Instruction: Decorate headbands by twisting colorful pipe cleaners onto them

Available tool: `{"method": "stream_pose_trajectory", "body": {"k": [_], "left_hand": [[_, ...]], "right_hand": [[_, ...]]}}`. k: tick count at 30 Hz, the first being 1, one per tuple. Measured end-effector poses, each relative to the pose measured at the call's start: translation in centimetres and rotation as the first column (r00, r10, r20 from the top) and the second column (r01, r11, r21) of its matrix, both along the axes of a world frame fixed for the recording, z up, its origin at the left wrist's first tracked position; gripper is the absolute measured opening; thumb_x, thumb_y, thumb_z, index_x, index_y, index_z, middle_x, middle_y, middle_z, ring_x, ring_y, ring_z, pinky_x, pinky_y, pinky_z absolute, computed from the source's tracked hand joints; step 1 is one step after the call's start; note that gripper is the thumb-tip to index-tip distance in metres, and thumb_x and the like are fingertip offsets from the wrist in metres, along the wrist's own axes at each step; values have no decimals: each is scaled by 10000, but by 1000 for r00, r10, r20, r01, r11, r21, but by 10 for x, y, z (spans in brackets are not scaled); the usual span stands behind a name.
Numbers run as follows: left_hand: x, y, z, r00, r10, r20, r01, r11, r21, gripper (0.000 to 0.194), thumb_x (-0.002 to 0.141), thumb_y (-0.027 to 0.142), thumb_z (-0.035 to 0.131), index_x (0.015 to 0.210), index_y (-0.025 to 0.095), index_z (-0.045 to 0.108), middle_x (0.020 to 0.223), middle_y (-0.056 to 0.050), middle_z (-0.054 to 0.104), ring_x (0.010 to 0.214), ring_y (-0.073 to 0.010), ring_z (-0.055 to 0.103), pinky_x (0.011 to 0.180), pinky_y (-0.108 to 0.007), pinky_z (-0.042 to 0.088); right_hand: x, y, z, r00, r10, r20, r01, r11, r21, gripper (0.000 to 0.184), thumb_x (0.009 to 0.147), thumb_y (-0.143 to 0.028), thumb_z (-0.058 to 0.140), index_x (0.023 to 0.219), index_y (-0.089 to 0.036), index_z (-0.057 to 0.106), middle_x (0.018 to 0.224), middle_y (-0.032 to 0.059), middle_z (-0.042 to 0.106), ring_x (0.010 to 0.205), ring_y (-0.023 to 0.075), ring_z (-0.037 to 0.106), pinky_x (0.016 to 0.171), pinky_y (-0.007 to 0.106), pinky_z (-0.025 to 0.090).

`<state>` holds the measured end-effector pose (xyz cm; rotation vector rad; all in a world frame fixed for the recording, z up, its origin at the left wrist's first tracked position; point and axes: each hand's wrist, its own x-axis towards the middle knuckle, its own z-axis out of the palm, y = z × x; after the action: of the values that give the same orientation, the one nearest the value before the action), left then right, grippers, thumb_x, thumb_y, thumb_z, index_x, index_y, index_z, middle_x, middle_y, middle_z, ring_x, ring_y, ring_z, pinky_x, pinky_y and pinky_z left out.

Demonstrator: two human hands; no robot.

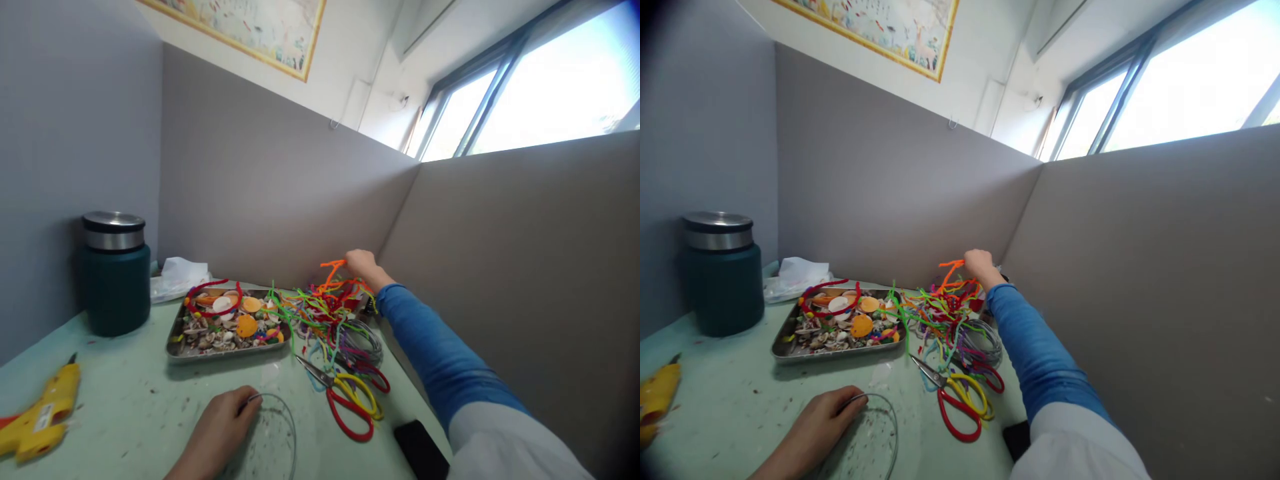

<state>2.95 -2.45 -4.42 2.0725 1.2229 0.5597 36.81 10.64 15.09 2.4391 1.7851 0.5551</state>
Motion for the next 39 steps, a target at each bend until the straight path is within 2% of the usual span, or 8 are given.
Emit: {"method": "stream_pose_trajectory", "body": {"k": [10,15,19,22,25,31,36,39], "left_hand": [[0,1,-1,1000,-5,11,5,1000,-10,303,844,297,390,751,186,656,747,-38,681,731,-172,595,638,-231,342],[0,1,-2,1000,-6,1,6,1000,-5,311,848,307,385,746,187,654,734,-34,675,721,-168,592,634,-230,341],[0,1,-1,1000,-6,-7,6,1000,12,310,845,307,388,763,184,661,739,-38,677,733,-174,595,646,-233,349],[0,0,1,1000,-6,-2,6,1000,8,303,842,308,394,764,185,659,759,-40,684,745,-177,596,651,-236,354],[-1,-2,5,1000,10,24,-9,1000,-16,277,837,303,407,811,194,660,822,-38,697,786,-178,605,674,-235,365],[0,-7,5,999,44,20,-45,998,51,262,826,325,430,906,204,648,926,-46,676,858,-188,600,737,-257,399],[2,-12,1,996,69,62,-86,940,329,360,799,416,483,1034,184,625,1060,-87,617,999,-238,547,834,-319,404],[2,-12,3,999,-15,46,-2,939,345,335,826,403,448,976,196,666,936,-78,663,901,-224,581,792,-299,415]], "right_hand": [[25,-2,36,976,-42,-212,86,976,200,395,888,-376,374,1023,-122,646,978,153,658,855,215,615,632,252,415],[15,-13,48,970,83,-229,-24,968,252,449,925,-363,267,1094,-109,597,978,135,650,838,196,594,639,244,389],[-12,-36,16,924,267,-273,-242,963,122,332,797,-381,559,1048,-175,630,905,50,674,775,165,582,645,212,381],[-30,-65,-16,868,370,-332,-384,923,26,490,630,-329,739,1090,-221,609,968,24,663,818,162,574,669,196,383],[-43,-100,-42,836,407,-368,-436,900,7,284,775,-406,594,952,-190,642,810,17,653,702,137,553,593,202,360],[-86,-157,-92,783,465,-412,-538,840,-74,375,853,-504,441,808,-181,624,687,17,617,580,121,490,515,216,279],[-138,-168,-133,823,489,-289,-554,802,-222,333,854,-474,444,873,-201,634,725,65,668,651,190,586,537,248,302],[-161,-166,-142,792,532,-301,-594,786,-171,377,866,-503,388,911,-215,627,757,72,682,695,210,611,580,269,342]]}}
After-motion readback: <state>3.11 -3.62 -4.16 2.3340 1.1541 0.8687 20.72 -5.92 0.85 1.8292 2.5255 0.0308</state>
